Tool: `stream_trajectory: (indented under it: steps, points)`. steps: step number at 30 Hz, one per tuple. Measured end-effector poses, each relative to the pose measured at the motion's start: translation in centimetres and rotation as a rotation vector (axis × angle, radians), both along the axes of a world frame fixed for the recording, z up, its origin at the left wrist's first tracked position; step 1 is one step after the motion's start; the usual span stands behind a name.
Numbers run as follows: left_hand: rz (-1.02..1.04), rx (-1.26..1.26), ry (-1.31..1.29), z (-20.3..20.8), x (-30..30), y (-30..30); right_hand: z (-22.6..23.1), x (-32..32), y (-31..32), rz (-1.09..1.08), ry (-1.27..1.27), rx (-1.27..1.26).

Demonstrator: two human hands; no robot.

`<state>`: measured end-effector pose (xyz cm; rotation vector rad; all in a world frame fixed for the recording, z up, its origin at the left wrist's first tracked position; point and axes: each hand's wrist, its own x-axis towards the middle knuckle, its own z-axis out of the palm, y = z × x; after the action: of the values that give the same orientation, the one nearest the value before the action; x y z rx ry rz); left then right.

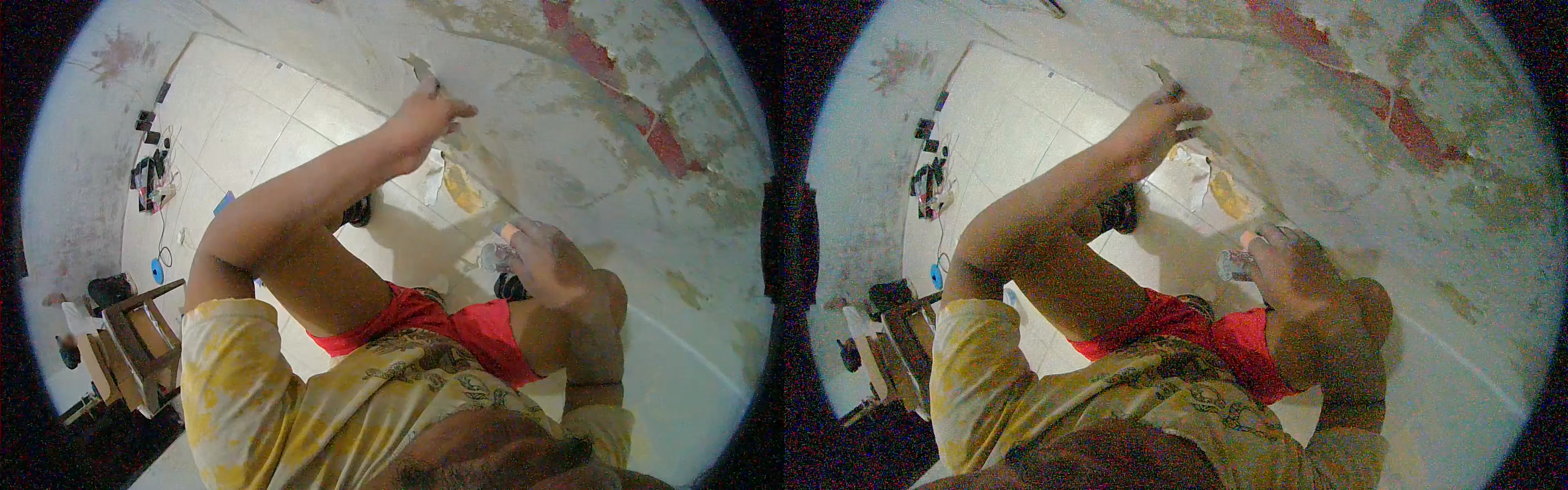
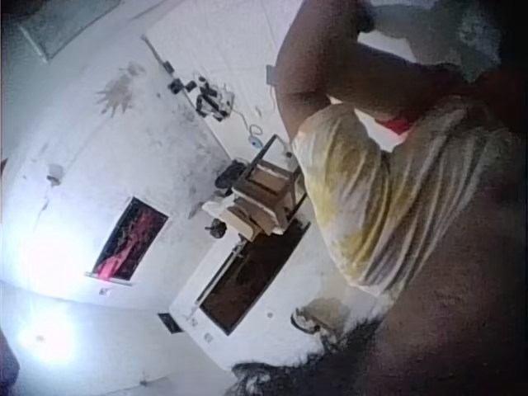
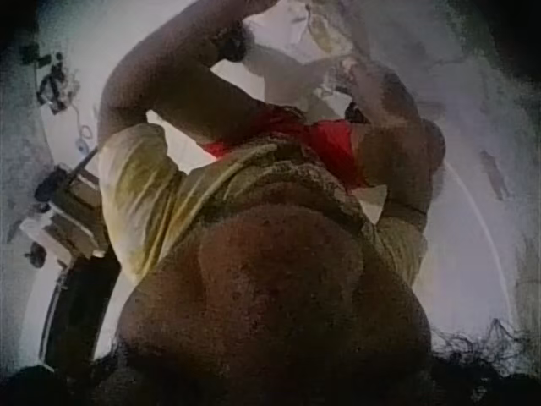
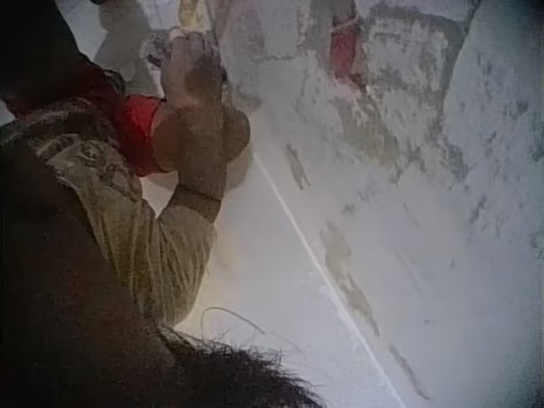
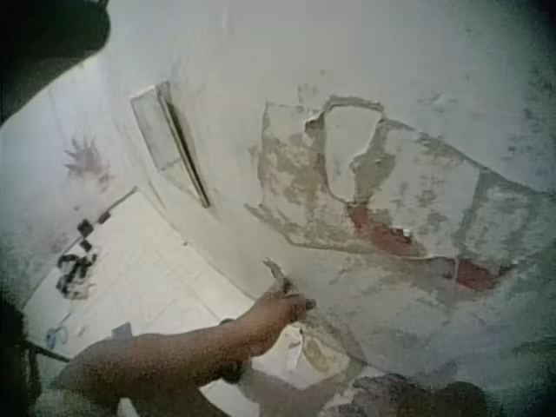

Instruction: The person sands a wall by hand using a small sanding block, alternating between removing old wallpaper fragments and smoothing the wall surface.

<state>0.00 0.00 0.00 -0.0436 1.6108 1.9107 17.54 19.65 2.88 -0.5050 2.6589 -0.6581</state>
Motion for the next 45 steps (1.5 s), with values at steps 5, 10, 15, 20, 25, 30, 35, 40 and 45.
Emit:
stream_trajectory:
  steps: [5,10,15,20,25,30,35,40,45]
  points:
    - [0.107,-0.028,0.083,0.0,-0.2,1.0,0.9,-0.5,0.1,-0.008,-0.020,0.043]
    - [0.133,-0.237,0.154,-2.3,-2.4,-0.3,0.7,0.5,0.1,-0.003,-0.016,0.022]
    - [-0.001,-0.796,0.934,-3.8,-4.0,-1.7,0.8,0.7,0.5,0.001,-0.010,0.003]
    - [-0.032,-0.793,0.960,-3.4,-4.5,-1.8,1.0,0.8,0.6,0.006,0.042,0.043]
    - [-0.019,-0.764,1.020,-2.8,-3.4,-0.9,1.2,1.0,0.6,-0.003,0.058,0.053]
    - [-0.288,-0.810,1.102,-1.8,0.5,0.9,1.2,0.9,0.8,0.006,0.072,-0.023]
    - [-0.693,-0.909,0.978,-2.0,0.5,0.3,0.9,1.2,0.9,-0.021,0.036,0.021]
    - [-0.628,-1.291,1.038,-1.6,-3.9,-3.4,1.4,1.4,1.0,-0.002,-0.001,-0.007]
    - [-0.391,-1.150,1.070,-2.1,-4.7,-2.8,0.6,1.7,1.0,-0.023,0.004,0.017]
